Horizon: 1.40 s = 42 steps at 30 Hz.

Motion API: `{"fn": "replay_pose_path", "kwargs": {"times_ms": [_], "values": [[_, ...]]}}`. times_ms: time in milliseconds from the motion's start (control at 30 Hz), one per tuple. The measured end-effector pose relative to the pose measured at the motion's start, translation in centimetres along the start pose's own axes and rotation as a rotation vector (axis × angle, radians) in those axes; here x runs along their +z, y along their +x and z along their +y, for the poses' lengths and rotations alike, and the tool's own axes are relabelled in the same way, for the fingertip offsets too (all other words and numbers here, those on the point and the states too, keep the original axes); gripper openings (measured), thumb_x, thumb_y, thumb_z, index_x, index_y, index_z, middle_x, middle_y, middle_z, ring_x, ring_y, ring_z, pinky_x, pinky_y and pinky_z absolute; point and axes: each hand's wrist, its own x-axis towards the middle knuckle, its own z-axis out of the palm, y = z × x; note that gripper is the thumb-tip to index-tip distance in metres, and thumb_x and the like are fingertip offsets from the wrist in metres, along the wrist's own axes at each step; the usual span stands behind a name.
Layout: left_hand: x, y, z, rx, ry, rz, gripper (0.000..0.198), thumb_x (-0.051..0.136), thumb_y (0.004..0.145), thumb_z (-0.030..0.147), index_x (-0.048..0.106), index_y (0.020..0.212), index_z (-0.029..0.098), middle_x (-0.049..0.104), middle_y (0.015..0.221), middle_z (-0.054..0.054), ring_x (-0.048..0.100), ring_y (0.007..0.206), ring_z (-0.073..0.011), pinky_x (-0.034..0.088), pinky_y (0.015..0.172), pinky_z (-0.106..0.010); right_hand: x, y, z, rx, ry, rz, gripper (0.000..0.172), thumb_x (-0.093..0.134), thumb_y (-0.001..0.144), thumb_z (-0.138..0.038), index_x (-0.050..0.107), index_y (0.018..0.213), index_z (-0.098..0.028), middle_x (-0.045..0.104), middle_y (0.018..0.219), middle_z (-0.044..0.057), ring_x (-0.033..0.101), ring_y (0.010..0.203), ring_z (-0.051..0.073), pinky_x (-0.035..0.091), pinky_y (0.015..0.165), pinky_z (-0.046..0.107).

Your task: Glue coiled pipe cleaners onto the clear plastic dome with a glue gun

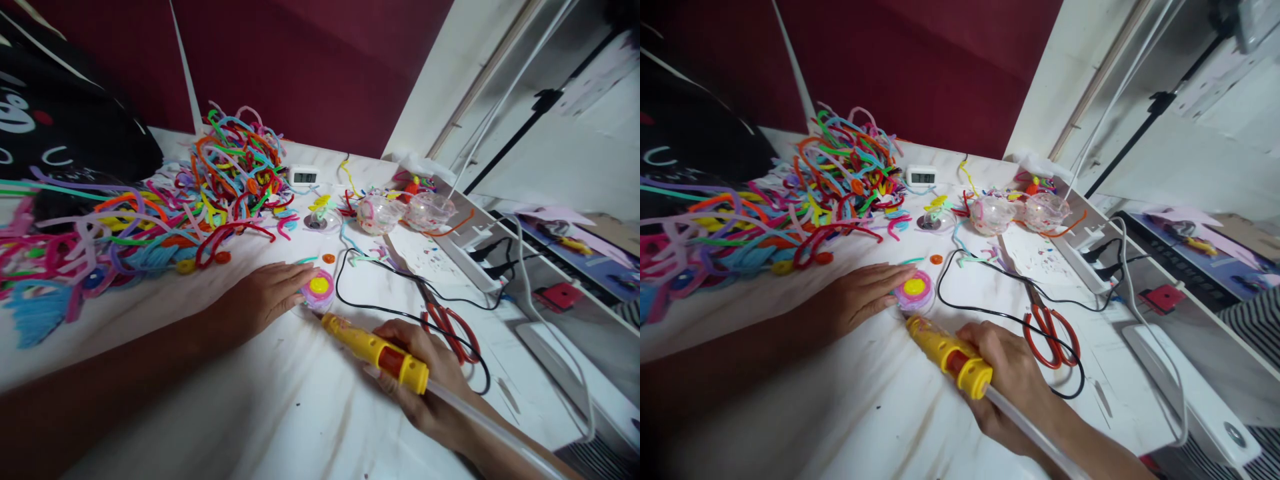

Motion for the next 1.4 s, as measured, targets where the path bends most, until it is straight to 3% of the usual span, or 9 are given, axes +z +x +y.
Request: {"fn": "replay_pose_path", "kwargs": {"times_ms": [233, 367, 567, 700, 867, 1000, 1067, 1167, 1400], "values": [[-0.5, 0.2, 0.5, -0.028, -0.025, -0.012, 0.044, 0.037, 0.100, 0.034, 0.049, 0.140, 0.021, 0.055, 0.143, -0.007, 0.051, 0.131, -0.0199, 0.039, 0.113, -0.035, -1.3, -0.1, 0.4, 0.376, 0.521, -0.189, 0.021, 0.060, 0.091, -0.040, 0.058, 0.096, -0.019, 0.063, 0.085, 0.004, 0.060, 0.072, 0.016, 0.050, 0.058, 0.026], [-0.2, 0.1, 0.1, -0.007, -0.022, -0.007, 0.044, 0.036, 0.101, 0.034, 0.049, 0.140, 0.020, 0.054, 0.144, -0.007, 0.051, 0.132, -0.0199, 0.039, 0.113, -0.036, -1.8, 0.5, 0.3, 0.587, 0.810, -0.360, 0.030, 0.070, 0.083, -0.044, 0.063, 0.090, -0.016, 0.058, 0.072, 0.000, 0.050, 0.058, 0.009, 0.042, 0.048, 0.020], [-0.2, 0.1, 0.0, 0.008, -0.040, 0.019, 0.045, 0.036, 0.101, 0.035, 0.049, 0.141, 0.019, 0.055, 0.143, -0.007, 0.052, 0.131, -0.0193, 0.038, 0.114, -0.034, -2.2, 1.0, -0.4, 0.707, 0.893, -0.424, 0.039, 0.076, 0.077, -0.045, 0.062, 0.096, -0.014, 0.067, 0.087, 0.006, 0.061, 0.070, 0.014, 0.051, 0.056, 0.023], [0.0, 0.1, -0.1, -0.029, -0.066, 0.017, 0.046, 0.036, 0.100, 0.040, 0.048, 0.142, 0.023, 0.053, 0.145, -0.005, 0.052, 0.131, -0.0211, 0.037, 0.114, -0.038, -2.2, 0.4, -0.2, 0.782, 0.793, -0.403, 0.044, 0.077, 0.075, -0.050, 0.058, 0.096, -0.016, 0.065, 0.081, 0.003, 0.061, 0.066, 0.014, 0.052, 0.056, 0.025], [0.4, 0.1, -0.5, -0.018, -0.090, 0.028, 0.048, 0.035, 0.100, 0.043, 0.046, 0.143, 0.026, 0.052, 0.146, -0.004, 0.052, 0.131, -0.0212, 0.037, 0.115, -0.039, -2.8, -0.2, 0.1, 0.619, 0.246, -0.392, 0.038, 0.063, 0.087, -0.052, 0.063, 0.099, -0.017, 0.065, 0.066, 0.000, 0.057, 0.053, 0.013, 0.041, 0.047, 0.024], [0.0, 0.1, -0.1, -0.029, -0.078, 0.022, 0.046, 0.036, 0.100, 0.040, 0.047, 0.142, 0.025, 0.053, 0.145, -0.004, 0.052, 0.131, -0.0205, 0.037, 0.114, -0.037, -3.4, 1.1, -0.3, 0.360, -0.268, -0.170, 0.034, 0.056, 0.091, -0.047, 0.069, 0.099, -0.017, 0.070, 0.073, 0.006, 0.063, 0.058, 0.018, 0.045, 0.055, 0.030], [-0.3, 0.2, 0.1, -0.032, -0.069, 0.015, 0.045, 0.037, 0.100, 0.039, 0.048, 0.141, 0.024, 0.053, 0.145, -0.004, 0.051, 0.131, -0.0202, 0.037, 0.114, -0.036, -3.2, 2.6, -0.7, 0.211, -0.310, -0.093, 0.026, 0.056, 0.093, -0.038, 0.068, 0.099, -0.016, 0.070, 0.082, 0.008, 0.065, 0.067, 0.019, 0.047, 0.060, 0.030], [-0.5, 0.2, 0.4, -0.017, -0.064, 0.028, 0.044, 0.038, 0.100, 0.036, 0.050, 0.140, 0.020, 0.054, 0.144, -0.007, 0.052, 0.131, -0.0194, 0.038, 0.113, -0.035, -1.9, 5.5, -1.1, 0.050, -0.249, -0.131, 0.015, 0.060, 0.090, -0.024, 0.067, 0.101, -0.016, 0.068, 0.092, 0.009, 0.065, 0.082, 0.020, 0.050, 0.070, 0.031], [-0.2, 0.1, 0.3, 0.016, -0.067, 0.069, 0.043, 0.039, 0.100, 0.032, 0.051, 0.138, 0.018, 0.056, 0.142, -0.009, 0.054, 0.129, -0.0192, 0.040, 0.112, -0.036, 1.3, 9.0, -1.4, 0.026, -0.174, -0.252, 0.021, 0.065, 0.088, -0.026, 0.063, 0.103, -0.012, 0.061, 0.099, 0.010, 0.059, 0.087, 0.019, 0.047, 0.077, 0.031]]}}
